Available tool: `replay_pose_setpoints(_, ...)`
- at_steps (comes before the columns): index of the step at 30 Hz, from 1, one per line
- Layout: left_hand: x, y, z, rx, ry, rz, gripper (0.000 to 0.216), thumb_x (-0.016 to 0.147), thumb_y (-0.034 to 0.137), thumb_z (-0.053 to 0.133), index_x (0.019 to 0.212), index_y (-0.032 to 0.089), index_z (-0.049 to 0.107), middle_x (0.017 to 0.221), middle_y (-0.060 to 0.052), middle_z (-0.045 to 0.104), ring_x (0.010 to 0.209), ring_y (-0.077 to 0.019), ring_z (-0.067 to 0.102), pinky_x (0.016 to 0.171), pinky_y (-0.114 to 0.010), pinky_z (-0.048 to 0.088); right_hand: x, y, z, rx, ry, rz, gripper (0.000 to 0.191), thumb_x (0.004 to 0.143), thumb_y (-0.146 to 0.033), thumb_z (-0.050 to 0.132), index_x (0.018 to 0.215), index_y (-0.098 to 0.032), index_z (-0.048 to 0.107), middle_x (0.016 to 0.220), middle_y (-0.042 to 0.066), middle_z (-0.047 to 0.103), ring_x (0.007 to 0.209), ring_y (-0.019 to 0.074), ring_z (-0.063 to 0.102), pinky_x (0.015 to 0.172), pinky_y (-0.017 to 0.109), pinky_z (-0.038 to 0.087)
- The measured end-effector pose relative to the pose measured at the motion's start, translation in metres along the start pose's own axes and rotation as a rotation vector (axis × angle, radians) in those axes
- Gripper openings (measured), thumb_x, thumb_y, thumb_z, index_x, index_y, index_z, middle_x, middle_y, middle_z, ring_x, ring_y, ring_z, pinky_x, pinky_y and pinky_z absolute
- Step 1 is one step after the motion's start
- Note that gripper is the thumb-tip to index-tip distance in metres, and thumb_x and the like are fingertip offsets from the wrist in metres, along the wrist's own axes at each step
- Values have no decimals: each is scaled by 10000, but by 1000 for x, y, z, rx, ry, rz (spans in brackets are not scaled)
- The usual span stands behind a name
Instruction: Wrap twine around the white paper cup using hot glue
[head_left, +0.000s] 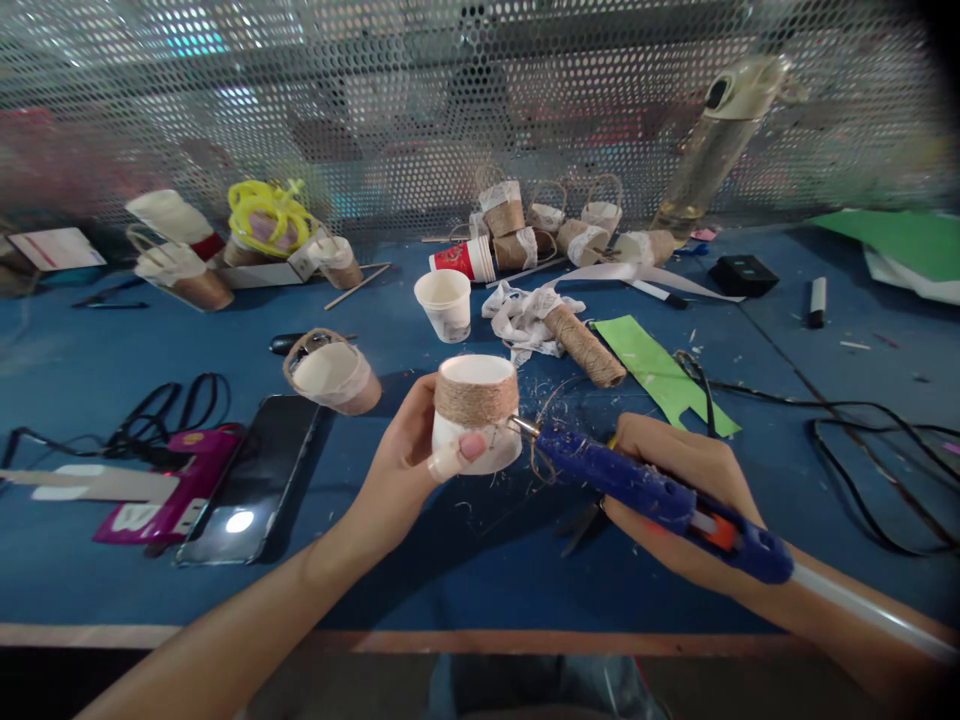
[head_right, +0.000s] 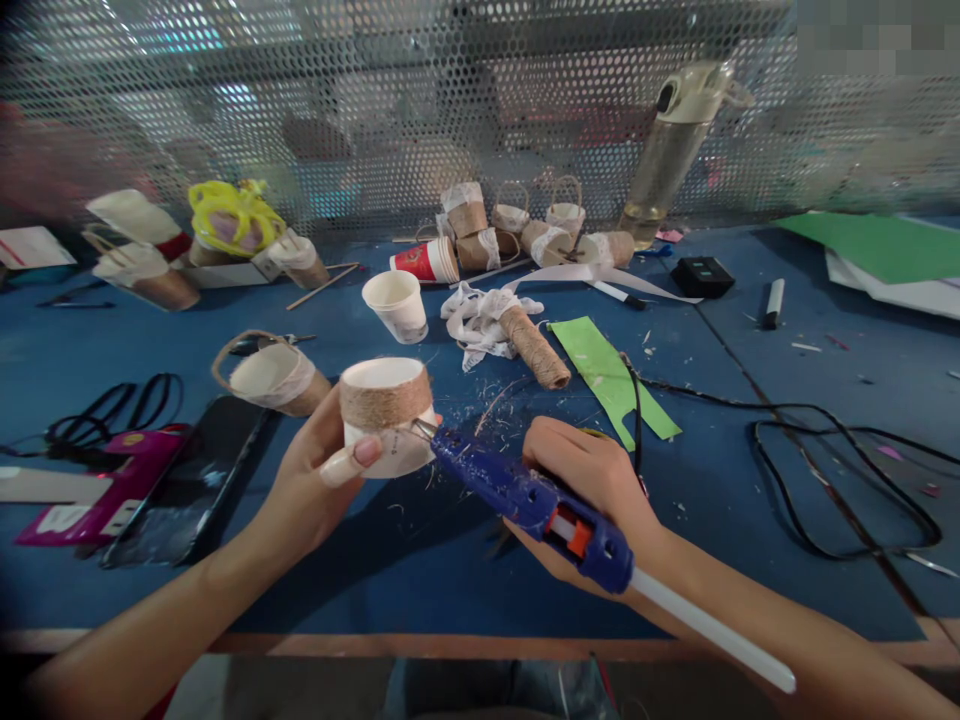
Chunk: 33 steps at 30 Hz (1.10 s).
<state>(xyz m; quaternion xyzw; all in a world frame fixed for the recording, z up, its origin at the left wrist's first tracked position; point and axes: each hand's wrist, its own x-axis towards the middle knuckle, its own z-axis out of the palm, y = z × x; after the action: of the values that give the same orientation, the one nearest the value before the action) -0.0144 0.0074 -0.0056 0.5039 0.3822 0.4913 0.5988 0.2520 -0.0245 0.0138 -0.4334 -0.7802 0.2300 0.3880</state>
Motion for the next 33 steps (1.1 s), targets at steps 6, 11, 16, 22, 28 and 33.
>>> replay_pose_setpoints(6, 1, 3, 3, -26, 32, -2, 516, 799, 371, 857, 1272, 299, 666, 1221, -47, 726, 1096, -259, 689, 963, -384, 526, 1, -1, -3, -12, -17, 44, 293, 839, -96, 639, 730, -240, 408, 651, -62, 457, 526, 96, 432, 505, 258, 331)
replay_pose_setpoints(11, 1, 7, 6, -91, 13, -51, 516, 808, 402, 835, 1285, 276, 687, 1264, -76, 730, 1146, -284, 678, 949, -379, 540, 2, -2, -2, 12, -16, 118, 283, 819, -98, 636, 693, -238, 426, 635, -61, 455, 525, 103, 441, 507, 272, 326)
replay_pose_setpoints(16, 0, 8, 10, -122, -11, -65, 481, 785, 426, 855, 1231, 296, 730, 1185, -41, 754, 1142, -257, 675, 940, -326, 533, 13, -1, 1, 247, 94, 417, 277, 837, -243, 693, 667, -251, 475, 570, -63, 479, 477, 121, 466, 494, 279, 428)
replay_pose_setpoints(22, -1, 4, 11, -44, -17, -83, 453, 808, 375, 855, 1220, 293, 686, 1186, -32, 726, 1112, -235, 668, 960, -338, 532, 16, -5, 3, 456, 162, 426, 174, 851, -398, 800, 870, -261, 695, 830, 13, 751, 765, 199, 731, 753, 343, 622)
replay_pose_setpoints(28, 1, 1, 20, 48, -25, -43, 587, 764, 364, 888, 1263, 258, 597, 1267, -79, 695, 1207, -293, 634, 1028, -403, 515, 1, -4, 27, 493, 191, 266, 348, 772, -258, 888, 1061, -317, 705, 981, 7, 786, 851, 228, 766, 812, 401, 662)
replay_pose_setpoints(33, 0, 5, 25, 90, -46, -70, 595, 763, 385, 888, 1240, 249, 561, 1275, -94, 689, 1205, -306, 637, 1031, -423, 509, 0, -3, 31, 422, 246, 236, 202, 814, -226, 852, 942, -278, 704, 886, -14, 759, 756, 174, 722, 722, 318, 628)
